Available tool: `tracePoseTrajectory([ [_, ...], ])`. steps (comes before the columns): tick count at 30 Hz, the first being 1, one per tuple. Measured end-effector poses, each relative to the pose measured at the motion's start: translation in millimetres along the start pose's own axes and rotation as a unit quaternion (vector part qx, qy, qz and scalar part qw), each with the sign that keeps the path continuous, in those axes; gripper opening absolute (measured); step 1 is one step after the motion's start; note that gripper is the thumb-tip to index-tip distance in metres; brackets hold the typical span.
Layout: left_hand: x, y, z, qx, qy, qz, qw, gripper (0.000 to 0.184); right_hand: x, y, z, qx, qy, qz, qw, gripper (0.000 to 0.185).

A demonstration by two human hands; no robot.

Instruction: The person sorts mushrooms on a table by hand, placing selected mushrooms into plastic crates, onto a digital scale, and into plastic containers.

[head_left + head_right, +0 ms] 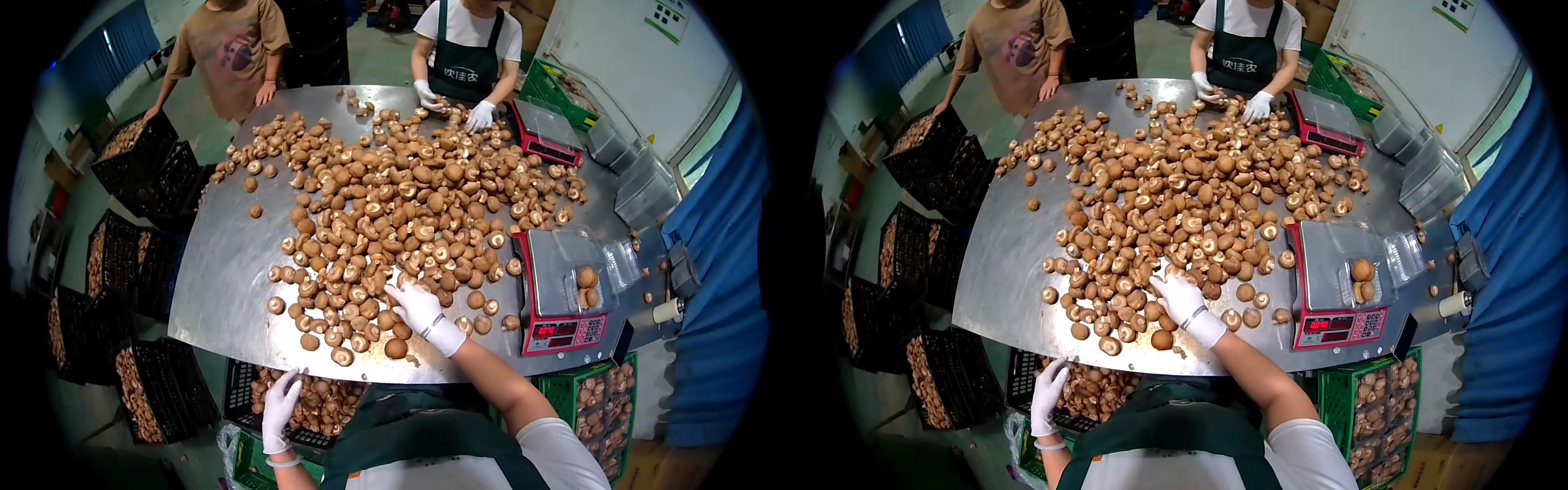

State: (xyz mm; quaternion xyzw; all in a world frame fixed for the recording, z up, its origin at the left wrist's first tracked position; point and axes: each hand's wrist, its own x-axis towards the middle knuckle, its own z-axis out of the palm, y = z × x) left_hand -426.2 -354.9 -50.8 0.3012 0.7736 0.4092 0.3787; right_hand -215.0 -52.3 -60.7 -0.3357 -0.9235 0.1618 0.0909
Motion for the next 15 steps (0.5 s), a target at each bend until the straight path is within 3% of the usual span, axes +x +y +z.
tracePoseTrajectory([
  [5, 9.7, 5.1, 40.1, -0.045, 0.038, 0.041, 0.997, 0.032, -35.1, -15.3, -3.1, 0.040, 0.033, -0.114, 0.992, 0.040],
  [8, 13.1, 14.1, 64.6, -0.028, 0.000, 0.080, 0.996, 0.031, -51.0, 2.3, -32.8, 0.240, 0.048, -0.046, 0.969, 0.030],
  [9, 13.3, 16.4, 69.2, -0.030, -0.017, 0.090, 0.995, 0.031, -53.3, 10.2, -57.0, 0.207, 0.078, 0.023, 0.975, 0.025],
  [10, 12.0, 21.6, 70.4, 0.006, -0.012, 0.114, 0.993, 0.031, -55.3, 29.8, -76.5, 0.257, 0.154, 0.033, 0.954, 0.025],
  [13, 14.6, 24.3, 71.5, 0.023, 0.002, 0.117, 0.993, 0.030, -68.8, 80.8, -147.5, 0.097, 0.323, 0.097, 0.936, 0.024],
  [15, 18.7, 21.1, 73.3, 0.028, 0.018, 0.126, 0.992, 0.029, -89.2, 128.7, -170.9, -0.024, 0.340, 0.121, 0.932, 0.023],
])
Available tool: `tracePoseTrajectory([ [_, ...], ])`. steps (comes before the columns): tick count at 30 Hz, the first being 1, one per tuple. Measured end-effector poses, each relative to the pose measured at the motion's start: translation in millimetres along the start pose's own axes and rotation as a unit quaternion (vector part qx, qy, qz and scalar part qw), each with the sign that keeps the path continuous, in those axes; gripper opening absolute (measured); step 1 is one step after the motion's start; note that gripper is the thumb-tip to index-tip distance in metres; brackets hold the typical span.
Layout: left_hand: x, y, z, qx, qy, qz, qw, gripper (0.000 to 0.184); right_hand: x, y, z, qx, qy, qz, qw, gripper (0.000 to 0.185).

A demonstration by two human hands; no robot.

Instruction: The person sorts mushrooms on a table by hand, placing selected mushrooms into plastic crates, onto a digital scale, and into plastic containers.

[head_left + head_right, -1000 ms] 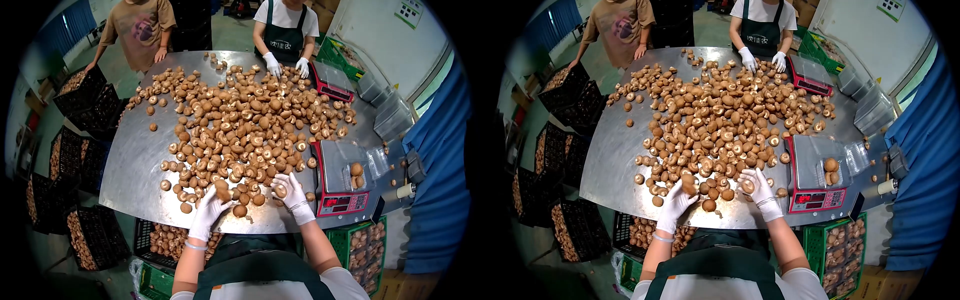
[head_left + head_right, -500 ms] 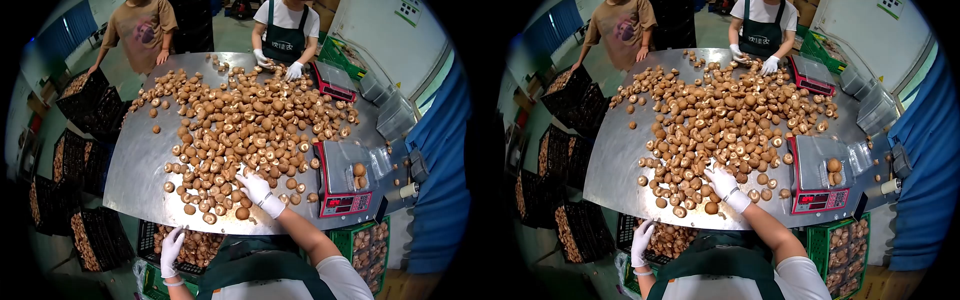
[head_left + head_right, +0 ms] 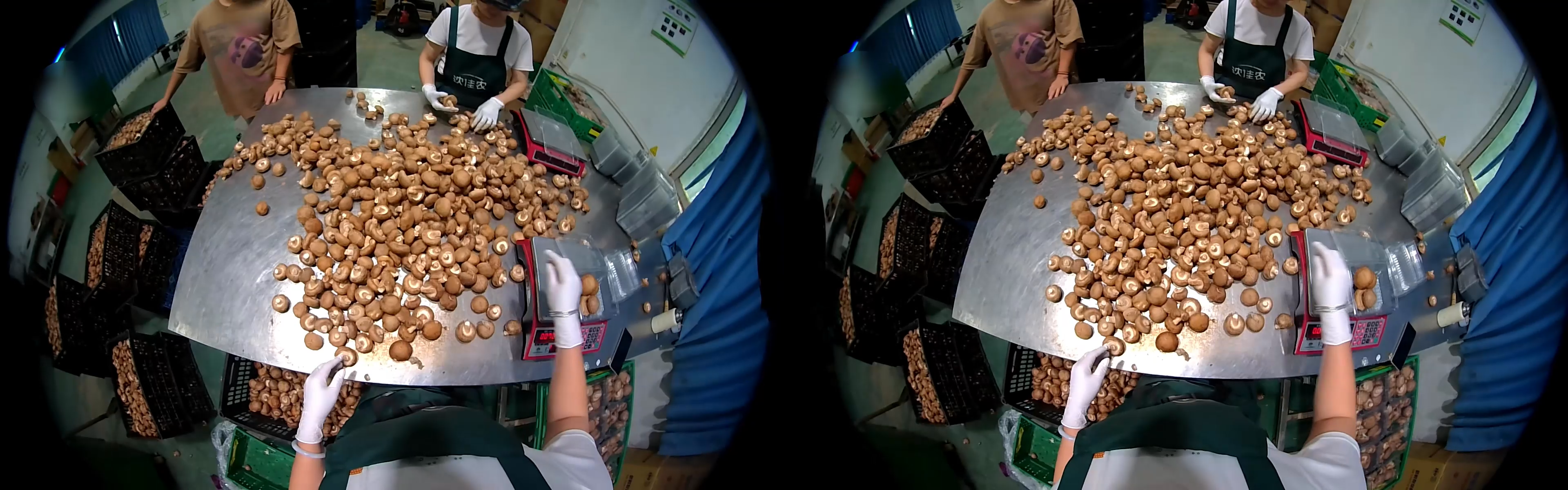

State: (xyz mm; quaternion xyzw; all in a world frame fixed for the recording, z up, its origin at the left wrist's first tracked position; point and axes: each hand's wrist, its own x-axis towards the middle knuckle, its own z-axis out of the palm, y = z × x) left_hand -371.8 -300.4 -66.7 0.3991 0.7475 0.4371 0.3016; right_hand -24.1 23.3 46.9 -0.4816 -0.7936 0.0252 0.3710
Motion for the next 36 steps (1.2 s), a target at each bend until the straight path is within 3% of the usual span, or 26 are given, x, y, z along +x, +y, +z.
tracePoseTrajectory([
  [4, 9.9, 5.6, 4.4, 0.016, 0.039, 0.020, 0.999, 0.029, -10.0, 93.6, -10.5, -0.072, 0.016, 0.046, 0.996, 0.023],
  [6, 16.9, 8.9, 5.7, 0.054, 0.056, 0.041, 0.996, 0.028, -12.9, 96.3, -13.2, -0.162, 0.020, 0.027, 0.986, 0.024],
  [10, 45.2, 12.4, 14.5, 0.059, 0.089, 0.068, 0.992, 0.032, -5.4, 34.5, 12.7, -0.073, 0.050, -0.034, 0.996, 0.024],
  [13, 81.1, 25.4, 32.1, 0.110, 0.113, 0.154, 0.976, 0.034, -3.9, -44.0, 64.1, 0.077, -0.053, -0.040, 0.995, 0.024],
  [15, 103.9, 35.4, 49.3, 0.163, 0.096, 0.209, 0.960, 0.036, -9.5, -72.1, 115.6, 0.129, -0.171, -0.129, 0.968, 0.035],
  [16, 114.1, 38.4, 57.7, 0.202, 0.081, 0.241, 0.946, 0.038, -9.8, -88.6, 135.4, 0.092, -0.250, -0.160, 0.950, 0.047],
  [18, 129.1, 35.7, 69.8, 0.316, 0.027, 0.230, 0.920, 0.047, -14.6, -115.9, 177.4, 0.053, -0.304, -0.200, 0.930, 0.060],
  [20, 144.0, 20.9, 72.2, 0.348, 0.054, 0.200, 0.914, 0.049, -30.2, -131.0, 205.5, -0.052, -0.332, -0.240, 0.911, 0.068],
  [22, 155.0, 19.9, 68.5, 0.364, 0.082, 0.171, 0.912, 0.053, -46.4, -134.0, 219.9, -0.073, -0.314, -0.233, 0.917, 0.070],
  [23, 162.0, 16.7, 66.9, 0.374, 0.103, 0.157, 0.908, 0.053, -46.6, -130.8, 218.1, 0.000, -0.325, -0.227, 0.918, 0.070],
  [26, 182.1, 11.0, 55.4, 0.354, 0.146, 0.135, 0.914, 0.052, -46.4, -116.0, 190.8, 0.026, -0.350, -0.262, 0.899, 0.065],
  [28, 186.7, 12.2, 48.0, 0.342, 0.137, 0.167, 0.915, 0.050, -35.6, -101.4, 173.8, 0.154, -0.348, -0.240, 0.893, 0.061],
  [30, 189.7, 24.4, 38.9, 0.293, 0.150, 0.191, 0.925, 0.046, -5.6, -78.8, 160.2, 0.123, -0.307, -0.221, 0.917, 0.053],
  [32, 206.2, 33.6, 14.3, 0.225, 0.178, 0.221, 0.932, 0.042, 28.3, -44.9, 157.5, 0.207, -0.271, -0.018, 0.940, 0.042],
  [33, 221.4, 32.0, 1.1, 0.194, 0.218, 0.227, 0.929, 0.041, 42.0, -21.5, 163.7, 0.183, -0.208, 0.031, 0.961, 0.041],
  [36, 267.9, 7.2, -40.4, 0.230, 0.298, 0.123, 0.918, 0.038, 73.9, 37.9, 172.9, 0.117, -0.135, 0.099, 0.979, 0.042],
])
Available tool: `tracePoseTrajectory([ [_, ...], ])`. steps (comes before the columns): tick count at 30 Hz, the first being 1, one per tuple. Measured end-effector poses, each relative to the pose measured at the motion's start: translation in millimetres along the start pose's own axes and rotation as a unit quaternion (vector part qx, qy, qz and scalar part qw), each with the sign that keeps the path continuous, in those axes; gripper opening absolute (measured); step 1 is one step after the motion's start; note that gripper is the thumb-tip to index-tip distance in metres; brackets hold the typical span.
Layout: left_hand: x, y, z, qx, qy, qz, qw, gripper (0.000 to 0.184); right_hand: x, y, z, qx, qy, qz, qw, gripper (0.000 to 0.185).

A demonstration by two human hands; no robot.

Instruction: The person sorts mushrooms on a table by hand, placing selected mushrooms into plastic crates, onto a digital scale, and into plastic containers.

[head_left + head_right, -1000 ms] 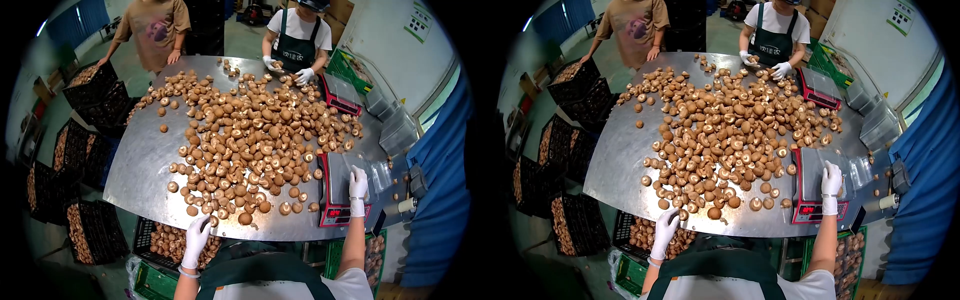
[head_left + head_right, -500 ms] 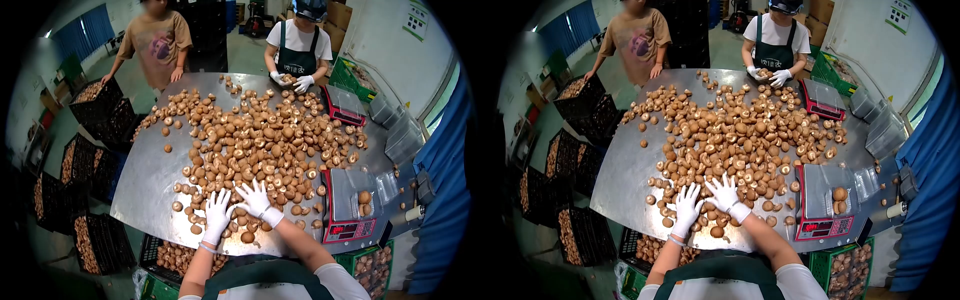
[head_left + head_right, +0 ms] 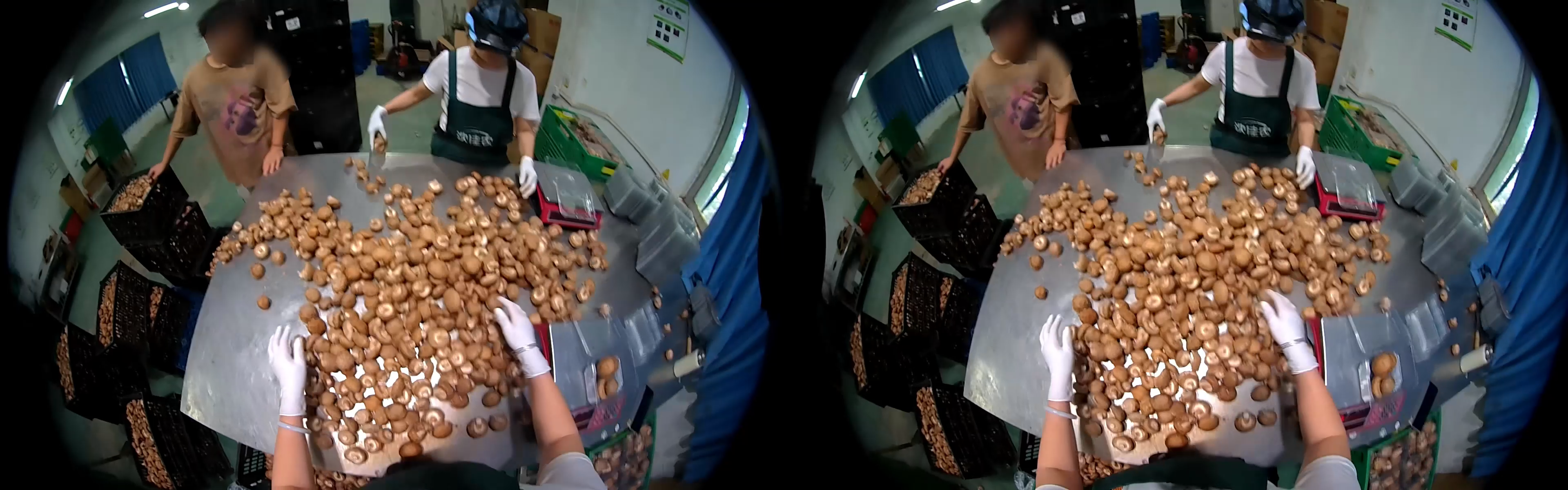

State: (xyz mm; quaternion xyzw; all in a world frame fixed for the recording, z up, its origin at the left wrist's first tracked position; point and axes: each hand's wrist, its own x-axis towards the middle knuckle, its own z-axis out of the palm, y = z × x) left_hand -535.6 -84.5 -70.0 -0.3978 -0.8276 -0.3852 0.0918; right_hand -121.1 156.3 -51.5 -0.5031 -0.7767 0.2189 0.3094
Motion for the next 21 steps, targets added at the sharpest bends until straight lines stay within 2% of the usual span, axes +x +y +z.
tracePoseTrajectory([
  [1, 12.0, -23.2, 15.8, 0.004, 0.021, 0.002, 1.000, 0.038, 13.5, 20.4, 1.3, -0.022, 0.000, 0.003, 1.000, 0.043],
  [3, 29.1, -82.1, 39.5, -0.031, 0.017, -0.154, 0.987, 0.041, 38.1, 58.4, 8.9, -0.109, -0.006, 0.047, 0.993, 0.050],
  [4, 40.2, -87.4, 37.4, -0.129, -0.019, -0.252, 0.959, 0.045, 49.3, 73.2, 14.3, -0.141, -0.025, 0.068, 0.987, 0.054],
  [5, 42.2, -138.3, 72.4, -0.219, -0.028, -0.310, 0.925, 0.048, 57.1, 78.5, 19.7, -0.153, -0.034, 0.084, 0.984, 0.056],
  [6, 46.3, -160.5, 76.9, -0.306, -0.009, -0.331, 0.893, 0.050, 60.8, 80.6, 24.4, -0.171, -0.049, 0.105, 0.979, 0.058],
  [7, 56.8, -92.9, 50.6, -0.366, -0.003, -0.365, 0.856, 0.045, 66.4, 78.6, 29.2, -0.158, -0.056, 0.112, 0.979, 0.059],
  [8, 61.8, -95.9, 55.0, -0.366, -0.054, -0.360, 0.856, 0.046, 72.4, 77.9, 33.8, -0.148, -0.062, 0.123, 0.979, 0.060],
  [9, 66.7, -106.4, 71.7, -0.450, -0.087, -0.396, 0.796, 0.047, 74.6, 78.5, 40.3, -0.133, -0.056, 0.126, 0.981, 0.061],
  [11, 72.6, -88.1, 88.1, -0.495, -0.125, -0.398, 0.762, 0.047, 75.6, 83.2, 49.5, -0.125, -0.039, 0.101, 0.986, 0.063],
  [12, 78.8, -55.7, 87.0, -0.461, -0.130, -0.366, 0.798, 0.046, 76.9, 84.5, 53.5, -0.103, -0.029, 0.095, 0.990, 0.064],
  [14, 97.1, -24.3, 97.8, -0.486, -0.211, -0.395, 0.751, 0.041, 76.9, 83.9, 58.8, -0.060, -0.011, 0.086, 0.994, 0.065],
  [16, 93.3, -26.2, 137.5, -0.498, -0.239, -0.272, 0.788, 0.042, 74.1, 79.0, 59.7, 0.012, -0.010, 0.091, 0.996, 0.064],
  [17, 92.9, -15.4, 145.8, -0.483, -0.260, -0.263, 0.794, 0.043, 72.4, 91.6, 64.7, 0.035, -0.011, 0.067, 0.997, 0.063],
  [18, 94.7, -7.7, 150.4, -0.467, -0.281, -0.253, 0.799, 0.043, 70.6, 103.1, 71.7, 0.167, -0.061, 0.133, 0.975, 0.064],
  [19, 95.7, -21.3, 166.8, -0.352, -0.316, -0.198, 0.859, 0.040, 70.5, 99.6, 70.3, 0.234, -0.082, 0.187, 0.951, 0.065],
  [20, 92.2, 0.5, 147.3, -0.225, -0.307, -0.052, 0.923, 0.035, 66.4, 82.3, 65.8, 0.299, -0.102, 0.238, 0.919, 0.065],
  [21, 88.9, 23.4, 126.8, -0.081, -0.255, 0.083, 0.960, 0.031, 67.5, 73.5, 64.6, 0.330, -0.096, 0.243, 0.907, 0.067],
])
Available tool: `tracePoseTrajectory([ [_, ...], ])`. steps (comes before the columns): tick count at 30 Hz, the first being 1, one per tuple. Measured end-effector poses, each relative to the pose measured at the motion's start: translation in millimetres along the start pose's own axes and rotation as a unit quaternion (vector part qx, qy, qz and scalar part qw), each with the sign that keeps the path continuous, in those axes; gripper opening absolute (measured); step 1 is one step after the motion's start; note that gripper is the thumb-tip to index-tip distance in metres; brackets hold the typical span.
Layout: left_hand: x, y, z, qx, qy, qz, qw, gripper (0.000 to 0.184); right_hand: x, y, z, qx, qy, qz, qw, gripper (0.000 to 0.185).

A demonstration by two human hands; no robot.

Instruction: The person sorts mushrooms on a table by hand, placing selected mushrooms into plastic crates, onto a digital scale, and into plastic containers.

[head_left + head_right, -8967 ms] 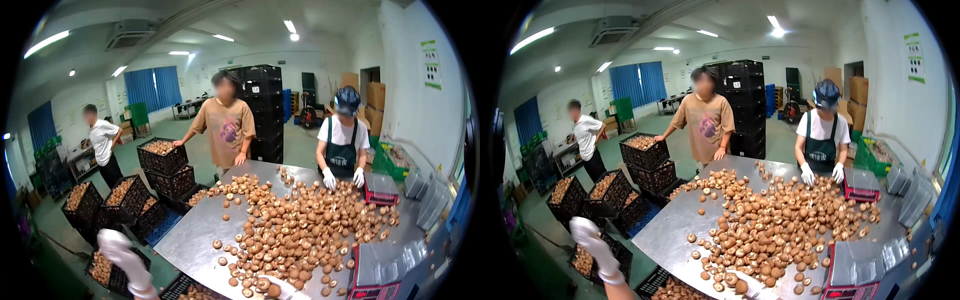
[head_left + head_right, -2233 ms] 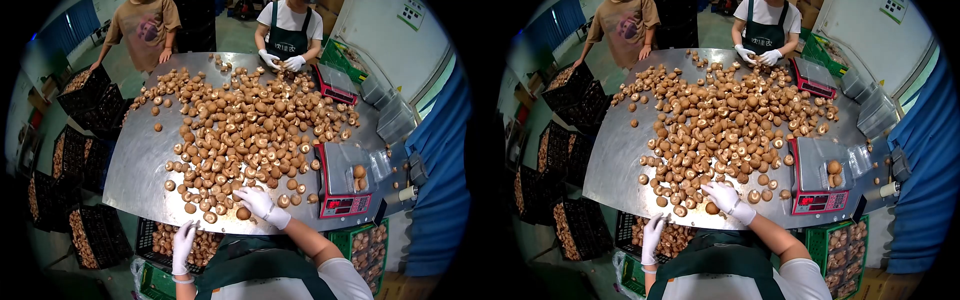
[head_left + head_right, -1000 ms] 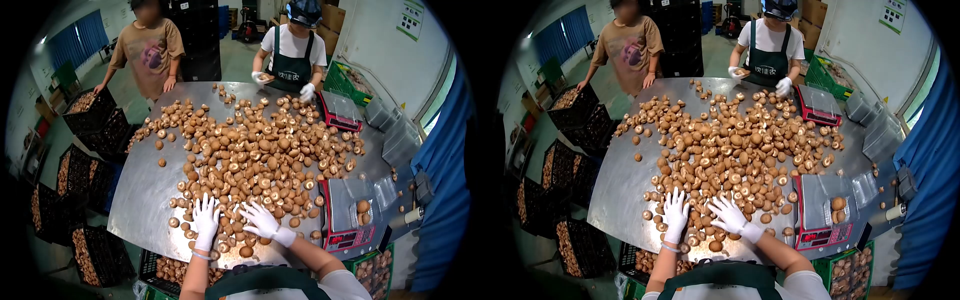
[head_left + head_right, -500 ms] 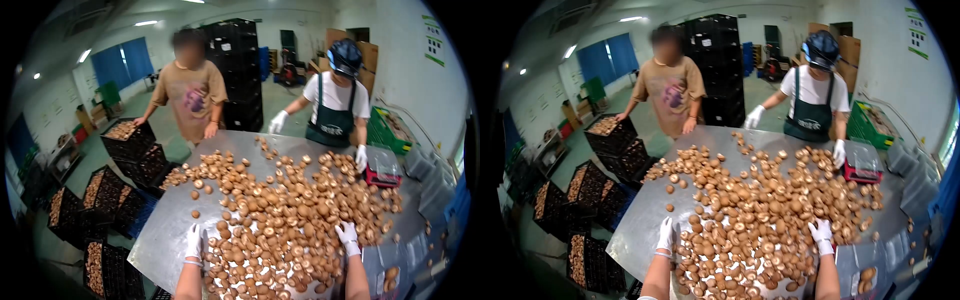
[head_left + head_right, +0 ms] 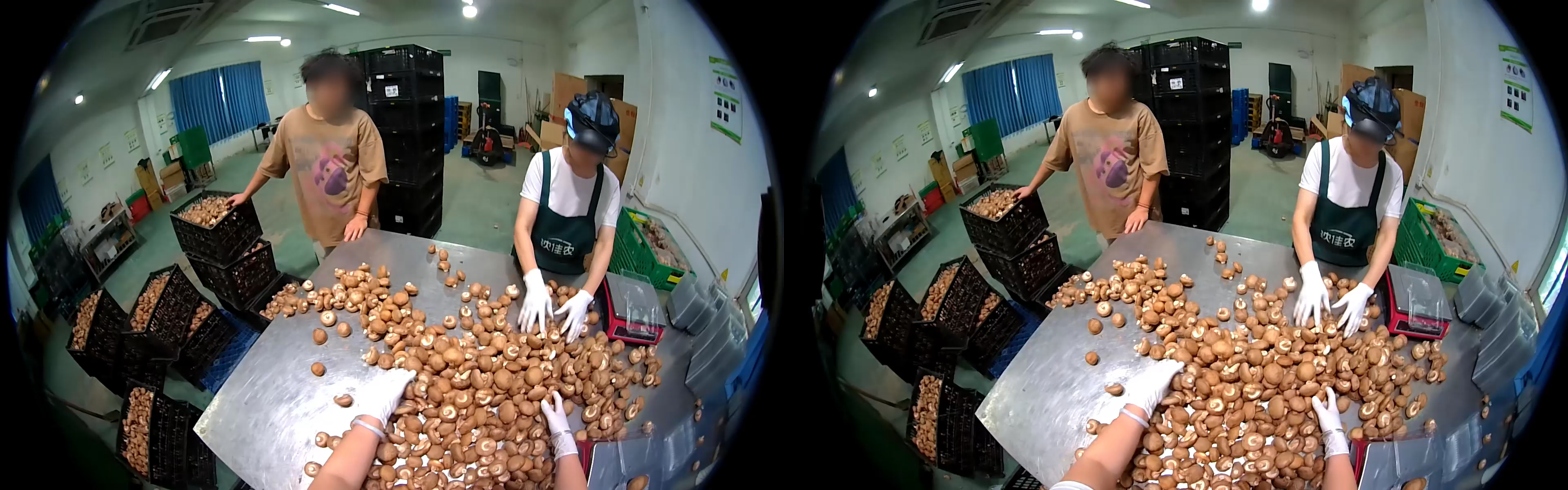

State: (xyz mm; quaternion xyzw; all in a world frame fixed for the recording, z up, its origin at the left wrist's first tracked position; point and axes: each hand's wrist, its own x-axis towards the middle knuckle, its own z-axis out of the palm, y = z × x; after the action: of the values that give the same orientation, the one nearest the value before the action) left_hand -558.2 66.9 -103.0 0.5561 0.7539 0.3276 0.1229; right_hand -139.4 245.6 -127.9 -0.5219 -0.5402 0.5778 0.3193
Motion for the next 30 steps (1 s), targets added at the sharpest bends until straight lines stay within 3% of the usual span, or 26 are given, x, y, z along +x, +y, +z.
tracePoseTrajectory([
  [1, -1.3, 17.9, -1.3, 0.093, 0.033, 0.053, 0.994, 0.031, -3.2, -6.2, 6.7, 0.009, -0.014, -0.031, 0.999, 0.066],
  [3, -5.7, 72.9, -30.3, -0.048, 0.018, -0.017, 0.999, 0.031, -5.9, -18.7, 24.9, -0.004, -0.024, -0.021, 0.999, 0.068],
  [4, -0.6, 67.5, -27.6, 0.000, -0.018, -0.013, 1.000, 0.029, -4.9, -22.5, 31.2, -0.016, -0.036, -0.010, 0.999, 0.071],
  [5, 5.2, 62.4, -25.2, 0.048, -0.053, -0.009, 0.997, 0.028, 2.8, -17.3, 36.9, -0.036, -0.032, -0.060, 0.997, 0.066],
  [7, 10.7, 77.1, -6.0, -0.019, -0.060, -0.107, 0.992, 0.026, 6.0, -24.2, 51.1, -0.043, -0.042, -0.066, 0.996, 0.064],
  [8, 12.1, 73.8, 19.3, -0.297, -0.083, -0.220, 0.925, 0.037, 8.5, -26.4, 55.5, -0.012, -0.065, -0.052, 0.996, 0.064],
  [9, 11.5, 59.0, 40.8, -0.472, -0.112, -0.236, 0.842, 0.049, 2.2, -38.8, 61.5, 0.006, -0.086, -0.033, 0.996, 0.069],
  [10, 11.0, 44.0, 62.6, -0.620, -0.137, -0.268, 0.725, 0.062, 10.9, -28.4, 64.3, -0.023, -0.094, -0.027, 0.995, 0.073],
  [12, 7.5, 53.9, 71.3, -0.705, -0.125, -0.232, 0.659, 0.055, 8.0, -33.7, 77.0, -0.032, -0.122, 0.036, 0.991, 0.082],
  [13, 8.0, 69.9, 58.3, -0.621, -0.153, -0.265, 0.722, 0.050, -10.2, -63.4, 91.1, -0.014, -0.139, 0.061, 0.988, 0.073],
  [16, -3.5, 81.5, 52.2, -0.620, -0.191, -0.322, 0.689, 0.044, 0.0, -37.0, 115.9, 0.067, -0.238, -0.003, 0.969, 0.060],
  [17, -10.7, 91.8, 37.7, -0.605, -0.219, -0.285, 0.711, 0.045, -8.2, -46.3, 127.9, 0.070, -0.285, -0.020, 0.956, 0.056],
  [18, -18.0, 50.7, 73.4, -0.626, -0.208, -0.174, 0.731, 0.044, -21.7, -54.8, 136.3, 0.084, -0.298, -0.032, 0.950, 0.054],
  [21, -24.2, 33.0, 67.0, -0.553, -0.189, -0.201, 0.786, 0.039, -55.6, -67.0, 161.2, -0.002, -0.298, -0.059, 0.953, 0.049],
  [24, -51.8, 50.0, 37.9, -0.556, -0.109, -0.130, 0.814, 0.033, -74.3, -45.2, 185.2, -0.040, -0.265, -0.123, 0.956, 0.049],
  [25, -59.9, 62.8, 20.9, -0.484, -0.090, -0.102, 0.864, 0.035, -91.0, -57.7, 188.3, -0.052, -0.266, -0.128, 0.954, 0.050],
  [27, -75.4, 67.1, 13.0, -0.388, -0.083, -0.178, 0.901, 0.036, -107.6, -61.7, 191.5, -0.112, -0.274, -0.179, 0.938, 0.052],
  [29, -95.3, 86.3, -2.6, -0.265, 0.040, -0.094, 0.959, 0.037, -114.9, -56.6, 191.5, -0.165, -0.251, -0.261, 0.917, 0.055],
  [30, -104.6, 88.7, -5.0, -0.241, 0.068, -0.099, 0.963, 0.039, -113.7, -48.1, 186.6, -0.200, -0.244, -0.317, 0.895, 0.057],
])
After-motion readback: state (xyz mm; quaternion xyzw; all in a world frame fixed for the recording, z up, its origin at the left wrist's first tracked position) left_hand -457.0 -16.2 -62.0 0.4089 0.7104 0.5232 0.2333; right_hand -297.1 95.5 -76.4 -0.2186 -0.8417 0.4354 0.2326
